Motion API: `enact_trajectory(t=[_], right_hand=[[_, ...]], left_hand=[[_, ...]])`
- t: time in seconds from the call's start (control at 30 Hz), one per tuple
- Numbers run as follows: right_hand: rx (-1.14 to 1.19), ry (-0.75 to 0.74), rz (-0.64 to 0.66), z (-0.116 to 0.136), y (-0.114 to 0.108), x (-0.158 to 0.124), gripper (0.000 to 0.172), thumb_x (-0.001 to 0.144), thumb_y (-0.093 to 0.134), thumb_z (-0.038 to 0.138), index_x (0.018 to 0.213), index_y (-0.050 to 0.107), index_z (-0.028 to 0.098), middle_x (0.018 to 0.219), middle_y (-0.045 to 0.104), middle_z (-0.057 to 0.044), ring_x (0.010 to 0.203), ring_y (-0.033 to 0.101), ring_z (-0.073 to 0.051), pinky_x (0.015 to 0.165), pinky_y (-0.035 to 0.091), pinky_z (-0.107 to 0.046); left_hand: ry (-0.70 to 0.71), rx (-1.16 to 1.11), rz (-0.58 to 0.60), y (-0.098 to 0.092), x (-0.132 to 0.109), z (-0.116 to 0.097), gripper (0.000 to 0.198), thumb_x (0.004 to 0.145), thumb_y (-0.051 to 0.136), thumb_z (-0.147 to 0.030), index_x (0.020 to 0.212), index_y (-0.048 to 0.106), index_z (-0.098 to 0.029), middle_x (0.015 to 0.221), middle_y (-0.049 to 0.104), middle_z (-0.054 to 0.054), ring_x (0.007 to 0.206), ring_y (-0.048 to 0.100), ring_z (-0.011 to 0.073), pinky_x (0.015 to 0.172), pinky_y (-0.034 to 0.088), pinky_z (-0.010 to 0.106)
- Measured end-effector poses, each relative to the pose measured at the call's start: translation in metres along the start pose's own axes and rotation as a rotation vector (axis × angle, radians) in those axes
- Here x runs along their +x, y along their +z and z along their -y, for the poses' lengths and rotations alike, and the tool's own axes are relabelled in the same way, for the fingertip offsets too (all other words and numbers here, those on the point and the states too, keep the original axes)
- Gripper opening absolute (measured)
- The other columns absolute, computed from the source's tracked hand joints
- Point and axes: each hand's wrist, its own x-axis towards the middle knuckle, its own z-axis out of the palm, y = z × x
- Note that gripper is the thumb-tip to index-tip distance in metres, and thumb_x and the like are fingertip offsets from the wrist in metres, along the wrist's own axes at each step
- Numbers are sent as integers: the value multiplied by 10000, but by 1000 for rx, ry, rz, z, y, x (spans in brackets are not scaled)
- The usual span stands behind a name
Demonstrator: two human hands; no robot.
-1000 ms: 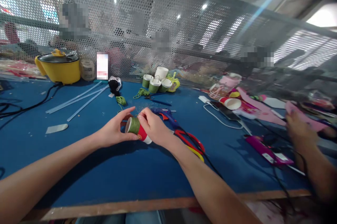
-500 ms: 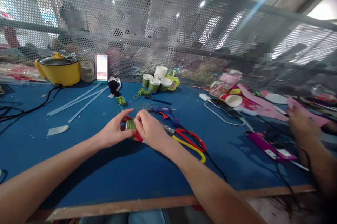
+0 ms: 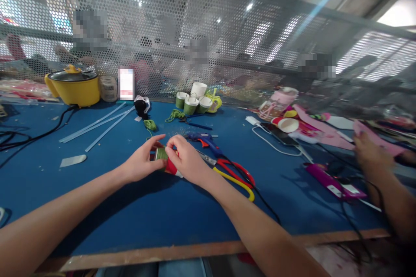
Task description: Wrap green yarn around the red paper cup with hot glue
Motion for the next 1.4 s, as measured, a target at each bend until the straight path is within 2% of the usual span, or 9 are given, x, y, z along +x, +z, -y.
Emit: enact_trajectory(t=[0.33,0.43,0.7,0.9,0.97,1.07,1.17,1.27,1.4], right_hand=[[215,5,4,-1,-6,2,99,785,544,137,702,532,190,830,542,-27,825,527,-154,806,420,-317],[198,34,-5,-4,-6,4,61,779,560,143,734,572,183,831,563,-25,827,541,-152,808,421,-317],[218,300,-133,-22,-35,13,235,871,448,320,691,502,180,655,601,-15,630,593,-142,612,454,-277],[-287,471,-57,-40,-69,18,183,837,436,145,917,597,179,889,687,-71,797,645,-171,692,454,-266],[-406,525,-6,-54,-77,15,141,796,503,149,834,637,170,885,692,-103,851,638,-216,716,440,-285],[-482,609,106,-77,-80,7,103,715,603,159,614,624,165,709,680,-118,720,639,-238,607,425,-286],[-507,650,191,-90,-71,1,105,649,660,157,559,607,169,652,665,-101,630,623,-216,532,401,-271],[-514,661,184,-94,-60,1,19,671,636,150,687,645,150,793,686,-134,716,636,-223,555,410,-264],[-495,685,126,-96,-58,3,277,757,564,206,1010,607,101,943,677,-168,781,644,-223,559,425,-257]], left_hand=[[39,-35,44,4,-2,7,768,683,631,-218,1353,257,-180,1002,512,55,838,574,191,788,490,383],[88,2,76,7,-4,6,775,683,620,-210,1360,244,-167,1107,513,100,968,556,232,864,467,410],[154,316,52,7,-7,0,477,692,616,-233,1155,518,-176,1014,500,65,916,563,231,842,491,414],[188,387,22,6,-6,-4,446,698,607,-231,1130,520,-158,1025,497,76,931,560,235,859,489,418],[187,407,12,4,-6,-4,443,700,602,-237,1124,517,-139,1040,494,90,945,556,243,877,481,434],[203,427,11,2,-5,-4,431,704,595,-231,1120,513,-155,1060,494,92,971,553,251,898,469,445],[210,442,15,0,-4,-3,423,706,588,-228,1118,517,-162,1055,508,91,971,558,253,890,471,439],[218,456,17,-1,-5,-4,423,708,579,-228,1118,521,-142,1061,526,101,978,559,254,887,472,429],[235,450,14,-3,-4,-4,430,707,578,-233,1120,521,-132,1089,528,108,1000,553,253,888,473,409]])
